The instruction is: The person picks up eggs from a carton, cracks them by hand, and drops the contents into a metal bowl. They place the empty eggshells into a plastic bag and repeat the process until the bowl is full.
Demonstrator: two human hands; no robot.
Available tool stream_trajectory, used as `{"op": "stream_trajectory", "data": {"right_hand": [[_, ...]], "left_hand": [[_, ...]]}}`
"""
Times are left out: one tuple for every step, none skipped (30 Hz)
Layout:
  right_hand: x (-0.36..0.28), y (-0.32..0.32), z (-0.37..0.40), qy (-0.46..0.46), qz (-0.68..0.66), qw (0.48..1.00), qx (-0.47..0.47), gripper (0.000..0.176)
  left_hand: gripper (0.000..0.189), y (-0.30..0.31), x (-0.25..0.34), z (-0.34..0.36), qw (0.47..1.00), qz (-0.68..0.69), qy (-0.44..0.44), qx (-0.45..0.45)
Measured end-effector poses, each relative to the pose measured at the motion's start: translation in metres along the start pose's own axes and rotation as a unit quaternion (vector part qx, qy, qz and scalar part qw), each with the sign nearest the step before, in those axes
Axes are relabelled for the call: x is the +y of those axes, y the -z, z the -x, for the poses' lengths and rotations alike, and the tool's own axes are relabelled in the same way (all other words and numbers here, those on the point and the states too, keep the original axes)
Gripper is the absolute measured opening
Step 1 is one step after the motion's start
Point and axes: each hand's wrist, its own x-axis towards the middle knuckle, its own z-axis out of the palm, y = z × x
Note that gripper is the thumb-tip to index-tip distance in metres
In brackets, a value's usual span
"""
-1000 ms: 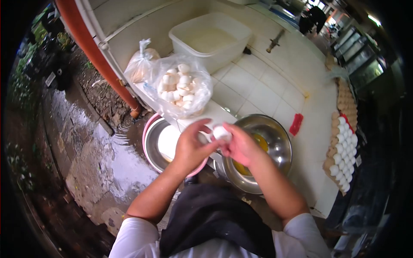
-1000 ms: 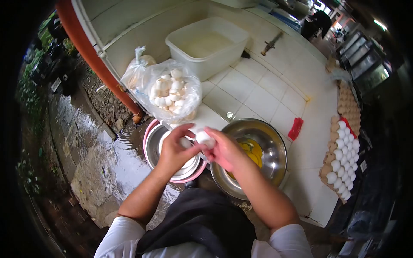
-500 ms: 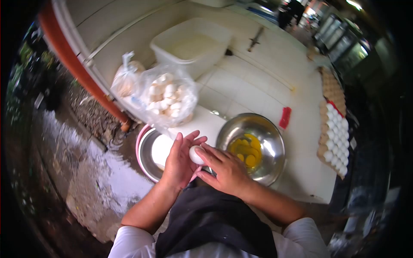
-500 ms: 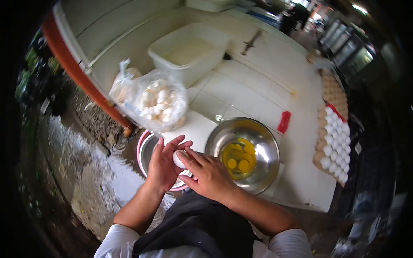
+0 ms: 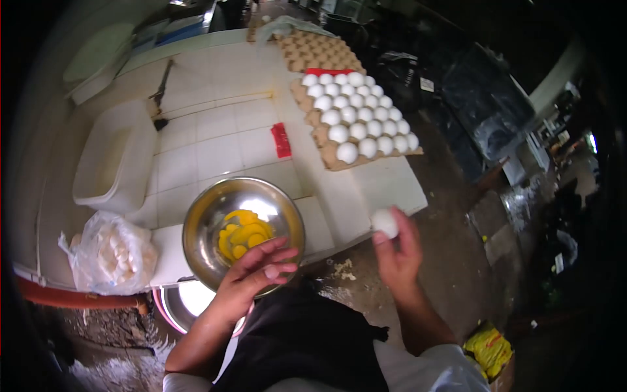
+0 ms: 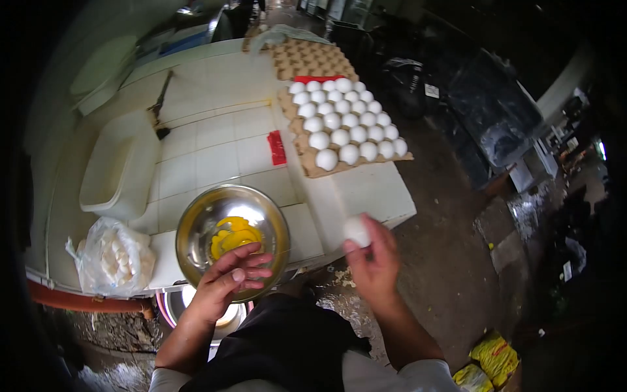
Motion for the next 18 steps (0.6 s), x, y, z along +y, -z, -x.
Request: {"op": "stream_trajectory", "data": {"right_hand": [[0.011,0.018,0.000,-0.032,0.050,0.998,0.029,0.042],[0.020,0.029,0.001,-0.063,0.097,0.992,0.056,0.041],[0.026,0.034,0.001,-0.066,0.100,0.991,0.059,0.041],[0.032,0.037,0.002,-0.050,0.119,0.989,0.076,0.040],[0.037,0.039,0.002,-0.034,0.135,0.986,0.093,0.039],[0.042,0.039,0.000,-0.037,0.134,0.986,0.093,0.039],[0.046,0.038,-0.003,-0.003,0.159,0.982,0.102,0.040],[0.050,0.036,-0.004,0.032,0.183,0.976,0.112,0.040],[0.055,0.034,-0.002,0.029,0.181,0.977,0.113,0.040],[0.062,0.032,-0.001,-0.023,0.156,0.983,0.090,0.040],[0.066,0.030,-0.001,-0.073,0.129,0.987,0.064,0.040],[0.064,0.029,-0.005,-0.071,0.125,0.988,0.059,0.040],[0.057,0.029,-0.007,-0.057,0.104,0.989,0.083,0.041],[0.053,0.028,-0.008,-0.043,0.083,0.990,0.107,0.041],[0.056,0.023,-0.006,-0.058,0.032,0.993,0.095,0.043],[0.044,0.017,-0.011,-0.059,0.023,0.994,0.088,0.043],[0.023,0.010,-0.016,-0.201,-0.172,0.963,0.042,0.044],[0.009,0.000,-0.021,-0.335,-0.356,0.872,-0.012,0.046]], "left_hand": [[0.070,0.000,-0.001,-0.004,1.000,0.001,0.004,-0.009],[0.068,0.000,-0.001,-0.007,1.000,0.003,0.011,-0.001],[0.066,0.000,-0.002,-0.011,1.000,0.005,0.017,0.009],[0.066,0.001,-0.002,-0.014,1.000,0.005,0.021,0.006],[0.065,0.001,-0.002,-0.016,1.000,0.004,0.019,0.013],[0.064,0.002,-0.002,-0.019,1.000,0.003,0.017,0.020],[0.062,0.001,-0.001,-0.021,1.000,-0.001,0.012,0.023],[0.062,0.002,-0.001,-0.023,1.000,-0.003,0.015,0.024],[0.061,0.002,0.000,-0.024,1.000,-0.006,0.011,0.028],[0.061,0.002,0.000,-0.026,0.999,-0.008,0.006,0.033],[0.061,0.003,0.000,-0.027,0.999,-0.008,0.006,0.036],[0.058,0.004,0.000,-0.027,0.999,-0.006,0.004,0.044],[0.056,0.005,0.000,-0.026,0.999,-0.004,0.004,0.052],[0.056,0.006,-0.001,-0.026,0.998,-0.002,0.005,0.059],[0.053,0.005,-0.001,-0.027,0.998,-0.020,-0.003,0.061],[0.052,0.006,-0.001,-0.027,0.997,-0.040,-0.010,0.066],[0.049,0.011,-0.011,-0.031,0.994,-0.069,-0.072,0.045],[0.049,0.010,-0.013,-0.033,0.993,-0.072,-0.072,0.063]]}}
